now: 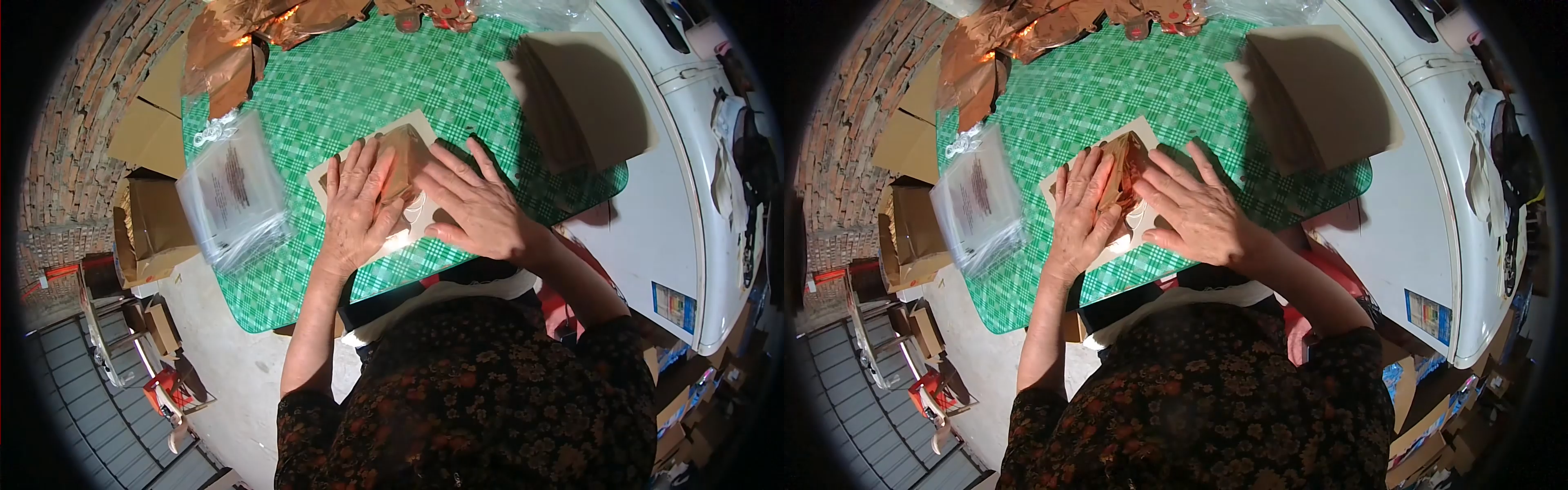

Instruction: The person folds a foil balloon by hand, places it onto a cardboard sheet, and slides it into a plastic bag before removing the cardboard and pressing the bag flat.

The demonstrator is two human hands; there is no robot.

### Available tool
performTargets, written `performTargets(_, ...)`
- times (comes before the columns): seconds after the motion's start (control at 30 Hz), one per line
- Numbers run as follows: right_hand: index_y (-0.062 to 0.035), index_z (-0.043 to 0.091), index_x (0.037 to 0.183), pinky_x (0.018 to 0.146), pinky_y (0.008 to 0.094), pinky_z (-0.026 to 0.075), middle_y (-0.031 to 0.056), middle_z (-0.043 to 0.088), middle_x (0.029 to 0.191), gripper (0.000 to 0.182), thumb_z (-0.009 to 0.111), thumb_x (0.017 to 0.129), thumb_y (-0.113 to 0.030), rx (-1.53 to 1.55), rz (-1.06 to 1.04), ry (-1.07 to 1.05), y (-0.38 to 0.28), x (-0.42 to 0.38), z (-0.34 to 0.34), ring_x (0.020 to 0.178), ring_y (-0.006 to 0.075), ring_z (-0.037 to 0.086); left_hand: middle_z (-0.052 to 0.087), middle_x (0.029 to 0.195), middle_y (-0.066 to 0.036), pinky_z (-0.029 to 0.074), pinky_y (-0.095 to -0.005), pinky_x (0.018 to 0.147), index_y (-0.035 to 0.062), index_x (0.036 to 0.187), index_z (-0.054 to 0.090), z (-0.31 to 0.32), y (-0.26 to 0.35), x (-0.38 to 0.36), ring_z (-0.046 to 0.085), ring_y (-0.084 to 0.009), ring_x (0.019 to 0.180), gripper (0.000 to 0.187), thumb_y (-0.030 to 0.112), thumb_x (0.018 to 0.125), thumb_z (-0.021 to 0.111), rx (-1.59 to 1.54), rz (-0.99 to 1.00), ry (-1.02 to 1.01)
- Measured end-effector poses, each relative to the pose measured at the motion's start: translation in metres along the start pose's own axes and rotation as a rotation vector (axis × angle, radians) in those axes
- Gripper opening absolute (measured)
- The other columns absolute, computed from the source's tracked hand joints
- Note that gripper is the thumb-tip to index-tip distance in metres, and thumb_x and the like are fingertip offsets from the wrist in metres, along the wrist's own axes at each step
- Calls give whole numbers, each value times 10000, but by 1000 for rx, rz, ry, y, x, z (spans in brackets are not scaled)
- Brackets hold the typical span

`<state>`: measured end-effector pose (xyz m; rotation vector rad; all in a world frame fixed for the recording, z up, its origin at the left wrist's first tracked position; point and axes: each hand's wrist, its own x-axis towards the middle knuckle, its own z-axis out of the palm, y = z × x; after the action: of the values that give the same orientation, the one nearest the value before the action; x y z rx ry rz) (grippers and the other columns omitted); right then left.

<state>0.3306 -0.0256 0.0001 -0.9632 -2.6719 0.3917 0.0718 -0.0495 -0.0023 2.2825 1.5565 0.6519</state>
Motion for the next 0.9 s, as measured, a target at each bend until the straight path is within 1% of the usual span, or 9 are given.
performTargets(0.07,2,539,1539,1341,620,50,124,436,1682,772,649,1009,-549,-14,20,82,6,3,2,1639,289,252,339,1753,-171,86,-621,1332,160,1670,437,-3,1,0,274,-409,1631,728,413,1011,614,-46,-8,-2)
performTargets(0.1,7,537,1537,1341,618,58,137,410,1698,781,649,1008,-556,-21,18,96,8,5,2,1644,285,232,335,1756,-172,75,-615,1334,163,1675,430,-5,2,1,266,-407,1635,719,411,1021,600,-68,-12,-4)
performTargets(0.3,3,532,1542,1344,606,36,133,367,1724,768,612,1027,-560,-52,61,26,8,18,6,1657,273,188,323,1761,-175,62,-616,1334,168,1675,433,-5,0,1,255,-401,1639,713,441,1035,587,-65,-17,-16)
performTargets(0.4,-3,525,1547,1346,601,26,121,389,1714,761,592,1034,-561,-44,60,26,6,17,7,1655,267,200,329,1760,-165,64,-620,1333,165,1672,438,-4,-1,0,257,-401,1638,708,452,1041,578,-54,-15,-18)
performTargets(0.5,-11,520,1549,1349,597,33,115,427,1690,749,618,1025,-536,-55,51,28,0,17,7,1649,267,222,341,1757,-149,69,-621,1333,163,1667,448,-3,0,0,265,-404,1634,702,465,1044,567,-16,-12,-21)
performTargets(0.63,-20,532,1543,1352,597,44,105,485,1642,735,674,998,-492,16,27,56,-6,16,6,1640,273,249,358,1751,-128,73,-618,1333,169,1658,462,-1,0,0,264,-408,1633,695,483,1045,558,-5,-10,-17)
performTargets(0.73,-17,545,1527,1352,596,53,102,499,1626,710,673,1001,-477,32,55,-68,-10,16,-3,1638,275,253,373,1745,-122,73,-617,1333,175,1652,473,-1,1,1,260,-412,1634,688,483,1043,558,19,-7,-32)
performTargets(0.83,-14,566,1500,1349,594,75,101,518,1603,664,674,1008,-447,40,-10,101,-3,15,7,1629,282,269,385,1739,-120,65,-615,1334,178,1652,475,-1,1,1,256,-411,1635,677,473,1048,549,17,-8,-41)
performTargets(0.9,-9,572,1493,1345,593,88,106,523,1593,648,671,1013,-433,54,-16,108,5,17,7,1624,286,277,389,1737,-120,57,-611,1335,177,1652,475,-4,0,1,257,-409,1635,665,464,1056,539,-60,-18,-42)
